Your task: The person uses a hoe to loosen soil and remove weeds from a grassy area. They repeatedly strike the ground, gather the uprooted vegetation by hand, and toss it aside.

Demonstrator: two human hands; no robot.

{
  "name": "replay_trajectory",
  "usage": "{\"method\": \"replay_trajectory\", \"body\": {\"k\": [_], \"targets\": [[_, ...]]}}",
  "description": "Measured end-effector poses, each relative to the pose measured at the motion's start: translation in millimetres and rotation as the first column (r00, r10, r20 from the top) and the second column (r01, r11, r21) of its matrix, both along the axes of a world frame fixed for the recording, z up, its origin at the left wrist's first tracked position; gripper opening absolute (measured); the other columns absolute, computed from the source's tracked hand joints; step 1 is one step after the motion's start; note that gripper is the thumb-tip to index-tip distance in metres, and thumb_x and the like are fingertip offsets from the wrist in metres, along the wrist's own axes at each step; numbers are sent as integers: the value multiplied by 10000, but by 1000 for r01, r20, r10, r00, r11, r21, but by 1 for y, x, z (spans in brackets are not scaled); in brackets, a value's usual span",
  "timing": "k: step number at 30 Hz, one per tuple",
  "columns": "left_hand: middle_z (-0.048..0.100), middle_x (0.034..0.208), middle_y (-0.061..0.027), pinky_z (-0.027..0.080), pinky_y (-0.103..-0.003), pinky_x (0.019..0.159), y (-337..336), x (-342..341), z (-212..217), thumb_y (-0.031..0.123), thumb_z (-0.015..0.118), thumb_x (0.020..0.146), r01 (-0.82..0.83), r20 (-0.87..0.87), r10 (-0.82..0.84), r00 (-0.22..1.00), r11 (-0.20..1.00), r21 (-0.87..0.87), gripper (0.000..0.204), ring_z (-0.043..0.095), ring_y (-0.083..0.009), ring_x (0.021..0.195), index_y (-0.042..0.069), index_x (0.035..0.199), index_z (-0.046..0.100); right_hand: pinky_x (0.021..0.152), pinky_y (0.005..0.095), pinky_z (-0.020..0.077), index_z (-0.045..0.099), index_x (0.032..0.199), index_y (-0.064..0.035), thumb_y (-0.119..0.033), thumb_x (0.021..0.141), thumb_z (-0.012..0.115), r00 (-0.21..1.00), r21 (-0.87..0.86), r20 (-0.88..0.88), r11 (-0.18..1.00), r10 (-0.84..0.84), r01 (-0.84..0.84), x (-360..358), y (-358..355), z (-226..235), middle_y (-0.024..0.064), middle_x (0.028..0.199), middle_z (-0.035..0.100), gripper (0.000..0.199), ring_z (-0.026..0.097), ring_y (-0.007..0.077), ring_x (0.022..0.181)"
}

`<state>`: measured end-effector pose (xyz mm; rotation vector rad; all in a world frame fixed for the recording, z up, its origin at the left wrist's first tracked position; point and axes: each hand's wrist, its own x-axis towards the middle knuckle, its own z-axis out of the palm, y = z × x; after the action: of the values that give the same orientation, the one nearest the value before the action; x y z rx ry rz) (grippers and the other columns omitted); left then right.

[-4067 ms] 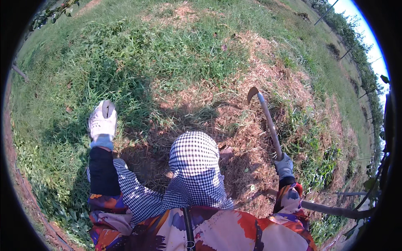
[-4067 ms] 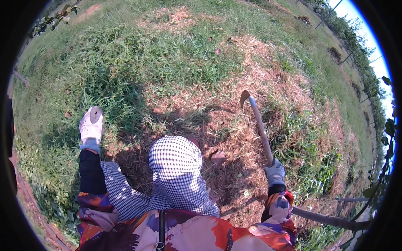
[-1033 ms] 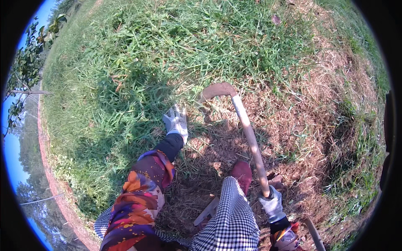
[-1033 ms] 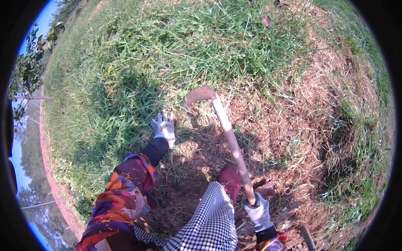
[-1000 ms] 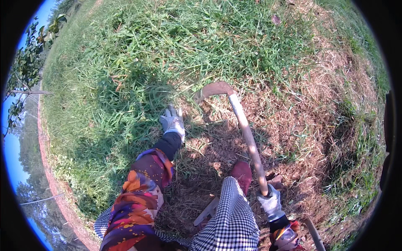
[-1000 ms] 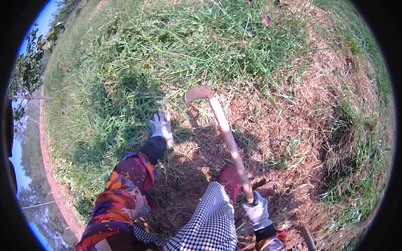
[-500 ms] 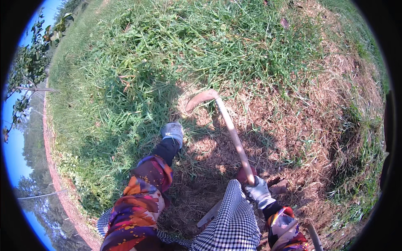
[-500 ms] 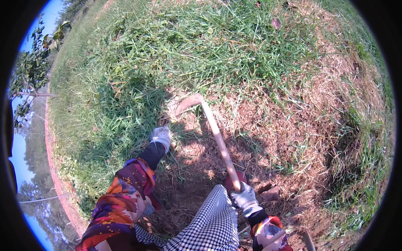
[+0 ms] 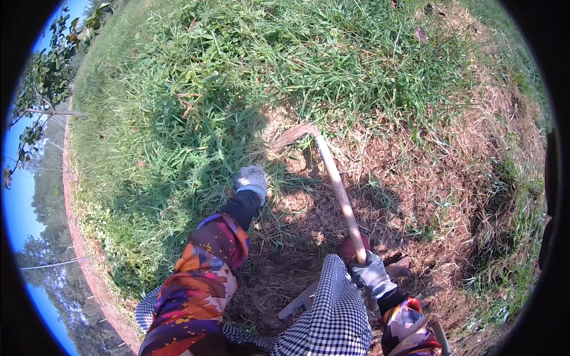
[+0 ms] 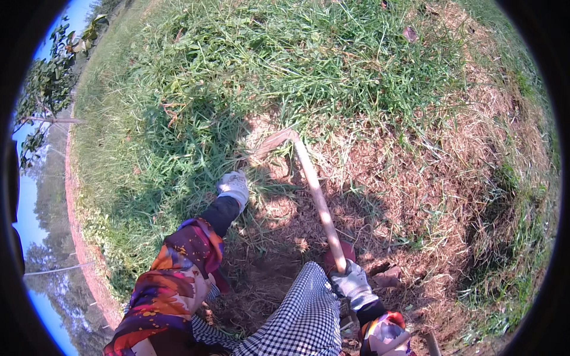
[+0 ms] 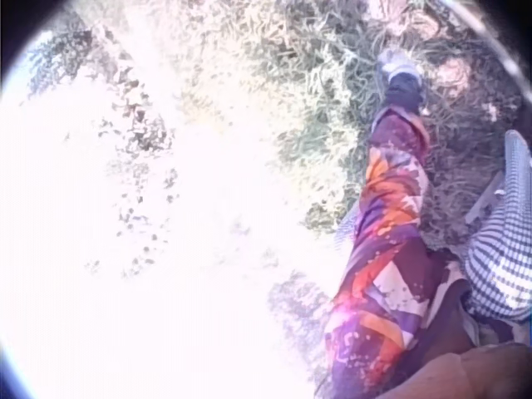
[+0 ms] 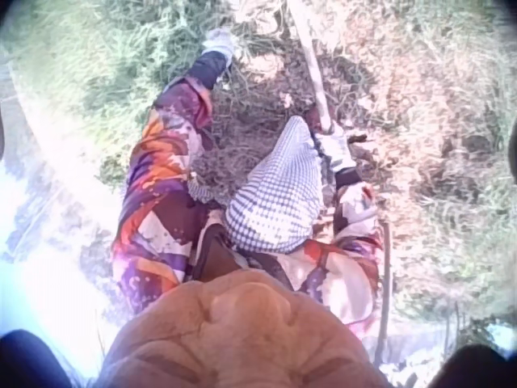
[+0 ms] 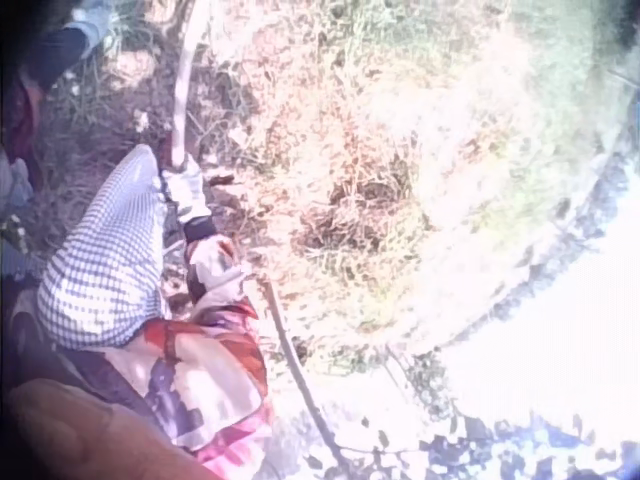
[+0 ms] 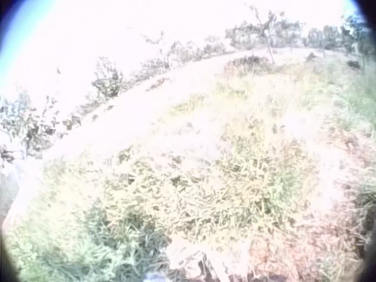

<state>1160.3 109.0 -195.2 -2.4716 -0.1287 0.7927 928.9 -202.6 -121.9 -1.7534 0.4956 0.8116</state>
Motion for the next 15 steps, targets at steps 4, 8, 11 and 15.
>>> {"method": "replay_trajectory", "body": {"k": [4, 8, 11, 15], "targets": [[379, 1300, -119, 358, -437, 860, 14, -3, -31, 208, 457, 815, 514, 86, -657, 749, 659, 549, 383, 419, -277, 1116, 158, 1194, 438, 480, 237, 443, 573, 827, -2, -171, 749, 628, 958, 483, -268, 845, -105, 228, 8, -12, -7, 34, 636, 566, 194, 538, 114, 518], [406, 1273, -81, 226, -496, 955, -3, 12, -41, 234, 404, 844, 714, 333, -682, 652, 699, 33, 359, 348, -265, 1177, 180, 1196, 446, 489, 257, 481, 532, 995, 48, -49, 741, 620, 843, 642, -528, 603, -99, 473, -7, -14, -27, 100, 716, 589, 286, 579, 156, 564], [535, 1065, -61, 355, -427, 835, -13, 28, -13, 192, 448, 817, 442, 55, -442, 895, 897, 12, 316, 465, -238, 1038, 123, 1122, 492, 490, 228, 478, 513, 1054, 37, -36, 732, 631, 805, 648, -576, 521, -141, 555, -15, -10, -37, 76, 742, 581, 350, 568, 134, 595], [623, 857, -83, 466, -389, 612, -6, 30, -25, 143, 532, 731, 165, -98, -177, 979, 979, -117, 156, 603, -221, 813, 98, 841, 634, 502, 222, 487, 528, 1025, 28, -49, 731, 649, 840, 634, -511, 579, -183, 512, -6, -10, -26, 65, 738, 584, 327, 568, 126, 585]]}}
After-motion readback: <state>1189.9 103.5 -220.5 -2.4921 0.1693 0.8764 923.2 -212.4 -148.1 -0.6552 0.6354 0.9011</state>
